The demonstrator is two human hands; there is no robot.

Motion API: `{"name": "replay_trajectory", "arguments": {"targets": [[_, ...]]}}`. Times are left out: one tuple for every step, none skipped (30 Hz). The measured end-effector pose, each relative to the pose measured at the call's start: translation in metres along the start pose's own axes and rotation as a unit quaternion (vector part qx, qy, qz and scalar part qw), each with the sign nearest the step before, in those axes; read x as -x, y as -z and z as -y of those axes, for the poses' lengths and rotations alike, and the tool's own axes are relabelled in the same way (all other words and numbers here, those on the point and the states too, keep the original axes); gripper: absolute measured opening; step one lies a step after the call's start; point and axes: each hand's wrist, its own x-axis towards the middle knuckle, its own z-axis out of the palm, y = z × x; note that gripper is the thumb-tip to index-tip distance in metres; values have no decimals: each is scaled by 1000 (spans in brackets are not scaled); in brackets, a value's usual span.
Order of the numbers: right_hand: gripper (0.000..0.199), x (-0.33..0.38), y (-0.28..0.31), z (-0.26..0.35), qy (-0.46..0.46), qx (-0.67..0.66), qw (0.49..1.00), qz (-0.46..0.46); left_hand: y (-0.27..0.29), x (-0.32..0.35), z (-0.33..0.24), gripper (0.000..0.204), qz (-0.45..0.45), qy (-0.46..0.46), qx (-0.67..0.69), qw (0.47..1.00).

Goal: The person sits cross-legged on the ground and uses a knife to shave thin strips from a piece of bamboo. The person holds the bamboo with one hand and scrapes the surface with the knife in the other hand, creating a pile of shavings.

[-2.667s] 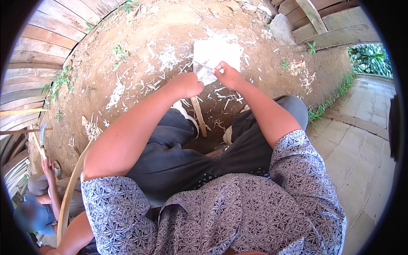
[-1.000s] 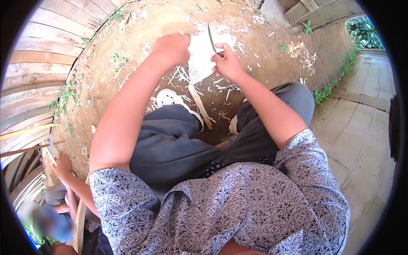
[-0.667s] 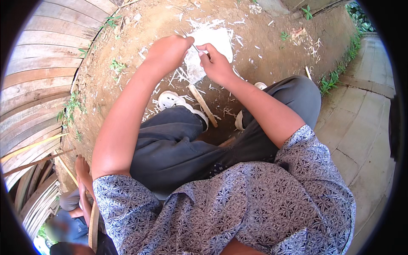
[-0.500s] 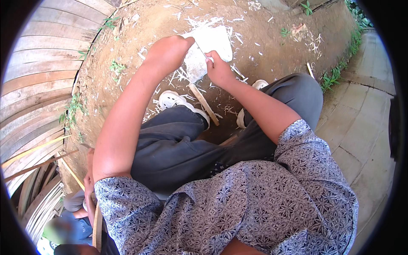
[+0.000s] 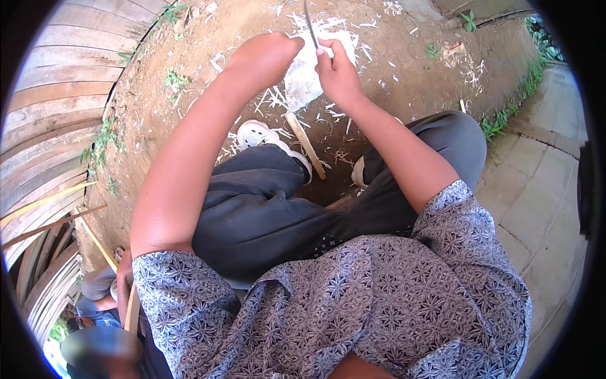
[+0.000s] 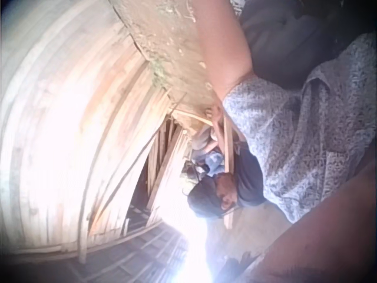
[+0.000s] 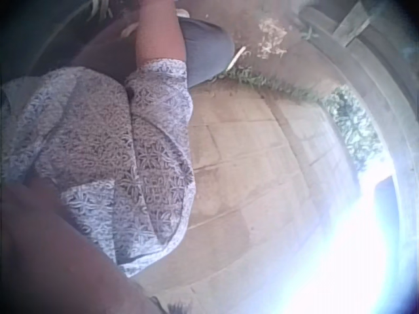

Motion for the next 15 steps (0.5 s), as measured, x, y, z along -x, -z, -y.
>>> {"name": "replay_trajectory", "arguments": {"targets": [[30,3,1,10,35,-26,999,-19,1,0,-2,11,1,3,3,1000],[30,4,-2,4,36,22,999,5,0,0,-4,11,2,6,6,1000],[30,7,-6,-10,37,68,997,27,0,-1,-5,11,2,8,3,1000],[30,10,-9,-29,36,116,991,46,-1,-4,-6,11,3,9,1,1000],[30,7,-8,-70,-17,156,987,27,-2,-12,-8,11,1,2,1,1000],[30,4,-8,-68,-5,147,989,26,-2,-11,-6,11,-2,3,1,1000],[30,1,-9,-67,7,137,990,24,-3,-12,-4,12,-5,4,1,1000],[30,-2,-9,-67,18,128,991,22,-4,-13,-2,12,-8,3,2,1000],[29,2,-10,-47,6,87,996,26,-6,-6,0,12,-2,9,6,1000],[29,4,-5,-6,-4,46,999,28,-4,-3,2,12,0,15,9,1000],[29,5,1,16,-14,9,1000,25,-3,-3,3,12,-2,16,13,1000],[29,6,2,13,0,37,999,34,-4,-5,3,12,-5,10,12,1000],[29,7,1,5,14,65,997,43,-4,-7,2,12,-8,4,10,1000],[29,7,-2,-7,29,92,994,53,-5,-8,1,12,-11,-1,7,1000],[28,0,-2,-69,-3,169,985,36,-7,-14,-6,12,-13,-10,6,1000]]}}
